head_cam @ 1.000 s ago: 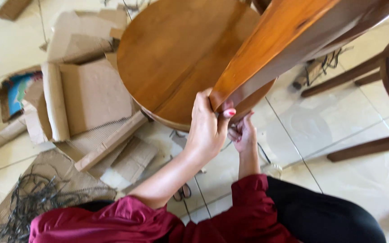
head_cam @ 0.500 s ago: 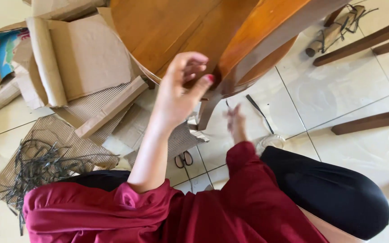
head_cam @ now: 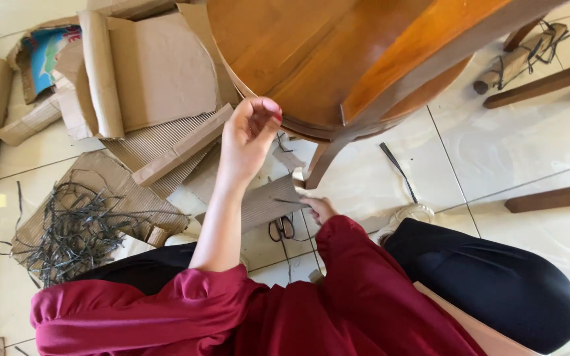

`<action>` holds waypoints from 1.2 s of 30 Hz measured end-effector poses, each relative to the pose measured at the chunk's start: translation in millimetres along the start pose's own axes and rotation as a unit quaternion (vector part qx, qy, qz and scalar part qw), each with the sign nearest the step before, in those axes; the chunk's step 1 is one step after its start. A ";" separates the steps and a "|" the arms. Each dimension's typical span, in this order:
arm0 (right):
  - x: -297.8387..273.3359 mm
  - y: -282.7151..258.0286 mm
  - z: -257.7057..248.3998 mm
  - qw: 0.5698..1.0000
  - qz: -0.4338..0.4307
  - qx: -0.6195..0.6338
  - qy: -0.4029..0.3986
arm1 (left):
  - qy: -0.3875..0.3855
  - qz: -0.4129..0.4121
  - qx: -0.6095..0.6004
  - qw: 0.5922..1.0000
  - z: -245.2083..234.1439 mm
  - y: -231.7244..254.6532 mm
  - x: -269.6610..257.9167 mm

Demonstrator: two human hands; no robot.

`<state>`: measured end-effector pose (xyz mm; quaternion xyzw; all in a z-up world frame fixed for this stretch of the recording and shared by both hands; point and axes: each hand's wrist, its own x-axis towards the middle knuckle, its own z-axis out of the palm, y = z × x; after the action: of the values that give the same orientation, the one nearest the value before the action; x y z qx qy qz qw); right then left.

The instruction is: Wrapping wooden chair legs with protective cardboard and securing them with plastic ties

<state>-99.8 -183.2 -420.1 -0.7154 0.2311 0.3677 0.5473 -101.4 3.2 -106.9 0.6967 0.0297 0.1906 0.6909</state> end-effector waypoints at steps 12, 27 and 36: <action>87.4 64.8 -6.4 0.985 0.052 0.139 0.083 | 0.060 -0.297 -0.234 0.924 35.9 -93.0 -15.7; -2.4 -76.5 -21.8 0.984 0.030 -0.109 -0.136 | 0.089 -0.209 -0.215 0.950 65.0 -148.0 -6.7; -119.4 -190.2 -105.6 0.864 -0.176 -0.453 -0.132 | -0.130 -0.254 -0.068 0.956 35.0 -79.2 -0.2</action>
<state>-5.9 -236.5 -196.6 -0.8580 -0.1658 0.4205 0.2439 -73.2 -26.8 -183.1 0.6366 0.1023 -0.0818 0.7600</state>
